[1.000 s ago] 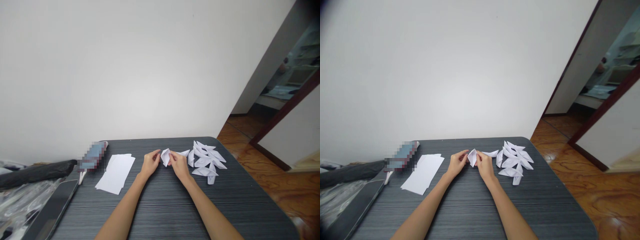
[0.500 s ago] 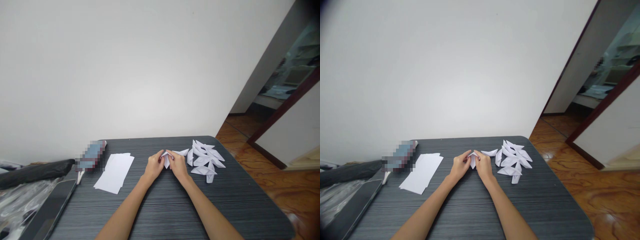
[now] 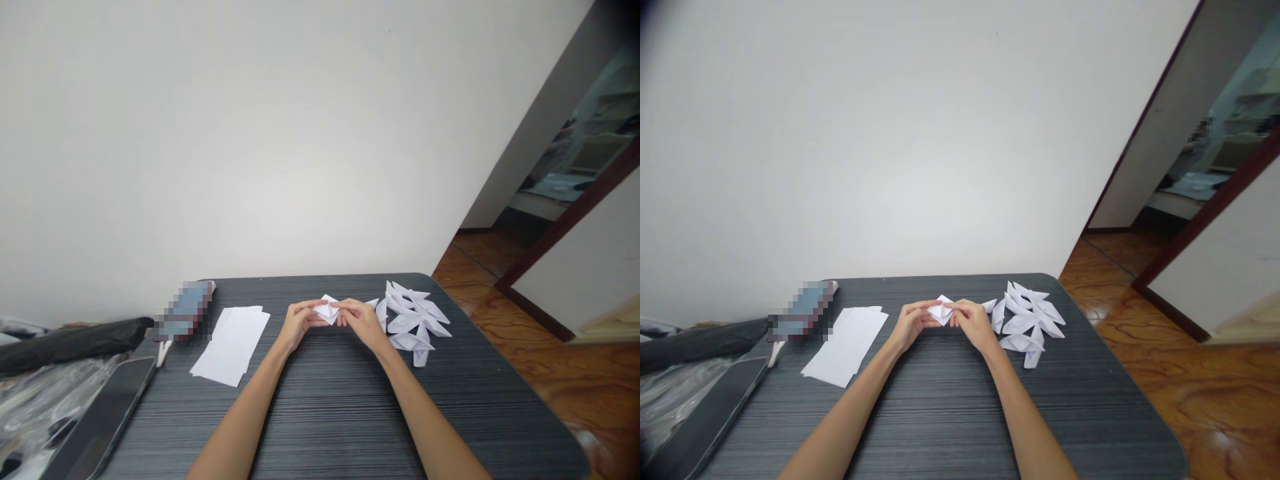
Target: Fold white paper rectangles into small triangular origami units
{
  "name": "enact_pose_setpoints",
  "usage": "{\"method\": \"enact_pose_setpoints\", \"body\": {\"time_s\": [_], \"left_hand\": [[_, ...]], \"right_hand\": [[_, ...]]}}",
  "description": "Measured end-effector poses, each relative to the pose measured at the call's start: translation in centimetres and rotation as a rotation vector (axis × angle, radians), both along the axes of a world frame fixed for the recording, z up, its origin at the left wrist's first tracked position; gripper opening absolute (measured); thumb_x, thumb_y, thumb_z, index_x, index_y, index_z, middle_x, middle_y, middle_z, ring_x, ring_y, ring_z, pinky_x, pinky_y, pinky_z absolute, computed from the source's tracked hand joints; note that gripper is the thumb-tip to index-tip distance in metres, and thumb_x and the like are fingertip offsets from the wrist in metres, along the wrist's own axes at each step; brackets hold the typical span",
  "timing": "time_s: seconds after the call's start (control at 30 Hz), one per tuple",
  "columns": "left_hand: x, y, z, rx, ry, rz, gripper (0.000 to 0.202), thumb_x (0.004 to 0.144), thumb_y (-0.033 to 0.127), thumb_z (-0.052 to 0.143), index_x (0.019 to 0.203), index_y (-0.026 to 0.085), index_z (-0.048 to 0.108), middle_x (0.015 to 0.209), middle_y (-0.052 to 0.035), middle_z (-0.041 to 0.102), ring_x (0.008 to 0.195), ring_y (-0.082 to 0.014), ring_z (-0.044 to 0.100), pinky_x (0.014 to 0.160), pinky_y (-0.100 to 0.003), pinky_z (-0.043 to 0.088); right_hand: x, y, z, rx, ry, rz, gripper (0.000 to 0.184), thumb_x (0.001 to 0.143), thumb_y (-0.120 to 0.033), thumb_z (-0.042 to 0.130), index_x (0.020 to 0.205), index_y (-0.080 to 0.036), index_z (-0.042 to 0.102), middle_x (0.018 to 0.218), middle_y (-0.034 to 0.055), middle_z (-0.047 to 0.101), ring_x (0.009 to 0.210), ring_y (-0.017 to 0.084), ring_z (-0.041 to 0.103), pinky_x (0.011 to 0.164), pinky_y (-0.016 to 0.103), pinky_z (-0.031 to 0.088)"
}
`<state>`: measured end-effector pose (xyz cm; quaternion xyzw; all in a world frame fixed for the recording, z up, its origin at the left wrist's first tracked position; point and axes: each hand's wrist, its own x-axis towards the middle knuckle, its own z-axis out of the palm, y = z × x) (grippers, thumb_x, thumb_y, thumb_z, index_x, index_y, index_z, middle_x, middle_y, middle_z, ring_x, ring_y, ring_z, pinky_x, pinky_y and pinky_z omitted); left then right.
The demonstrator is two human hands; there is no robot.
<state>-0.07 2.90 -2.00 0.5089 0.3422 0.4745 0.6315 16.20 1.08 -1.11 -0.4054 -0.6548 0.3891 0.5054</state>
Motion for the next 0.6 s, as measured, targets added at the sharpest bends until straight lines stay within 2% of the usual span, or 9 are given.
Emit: {"method": "enact_pose_setpoints", "body": {"time_s": [0.1,0.17,0.23,0.33,0.4,0.5,0.6], "left_hand": [[0.28,-0.04,-0.11,0.044,0.043,0.033,0.032,0.067,0.032,0.059,0.087,0.007,0.059,0.072,-0.0073,0.064,0.062,-0.0163,0.061,0.057,-0.029,0.051],[0.48,-0.05,-0.13,0.102,0.091,0.051,0.032,0.065,0.032,0.062,0.087,0.009,0.056,0.069,-0.0047,0.064,0.058,-0.0153,0.06,0.053,-0.026,0.049],[0.61,-0.13,-0.08,0.141,0.14,0.045,0.037,0.065,0.032,0.063,0.094,0.012,0.051,0.071,-0.0039,0.064,0.057,-0.0152,0.061,0.054,-0.025,0.049],[0.67,-0.37,0.11,0.181,0.189,0.027,0.049,0.067,0.034,0.061,0.107,0.014,0.043,0.075,-0.0045,0.064,0.061,-0.0158,0.062,0.058,-0.026,0.049],[0.71,-0.54,0.2,0.201,0.192,0.02,0.054,0.067,0.033,0.061,0.113,0.014,0.038,0.076,-0.005,0.064,0.062,-0.016,0.062,0.059,-0.025,0.049],[0.8,-0.63,0.14,0.2,0.188,0.012,0.06,0.066,0.031,0.062,0.117,0.013,0.035,0.078,-0.0056,0.065,0.065,-0.0163,0.062,0.061,-0.025,0.048],[0.87,-0.56,-0.1,0.198,0.221,0.024,0.05,0.073,0.034,0.055,0.115,0.011,0.041,0.071,-0.0043,0.064,0.064,-0.0151,0.061,0.062,-0.025,0.047]], "right_hand": [[0.09,-0.11,-0.12,0.073,-0.143,-0.019,0.026,0.075,-0.017,0.044,0.089,-0.02,0.066,0.067,0.0013,0.054,0.059,0.01,0.05,0.054,0.022,0.04],[0.01,-0.17,-0.02,0.083,-0.155,-0.013,0.025,0.074,-0.018,0.045,0.087,-0.02,0.067,0.074,0.0026,0.056,0.064,0.01,0.051,0.057,0.022,0.04],[-0.07,-0.14,0.12,0.025,-0.078,-0.001,0.027,0.073,-0.02,0.047,0.094,-0.019,0.064,0.079,0.0033,0.057,0.065,0.01,0.051,0.057,0.022,0.04],[-0.02,0.05,0.16,-0.16,0.062,-0.01,0.037,0.073,-0.028,0.049,0.106,-0.013,0.057,0.061,0.0001,0.056,0.05,0.008,0.046,0.048,0.021,0.037],[0.13,0.2,0.03,-0.254,0.096,-0.004,0.036,0.072,-0.033,0.051,0.098,-0.01,0.06,0.05,-0.0023,0.052,0.043,0.007,0.042,0.043,0.02,0.032],[0.38,0.31,-0.25,-0.305,0.123,0.026,0.026,0.069,-0.033,0.056,0.078,-0.01,0.063,0.048,-0.0022,0.052,0.041,0.006,0.04,0.041,0.019,0.03],[0.5,0.33,-0.5,-0.303,0.157,0.006,0.022,0.067,-0.033,0.058,0.07,-0.011,0.06,0.045,-0.0029,0.052,0.039,0.005,0.04,0.04,0.018,0.03]]}}
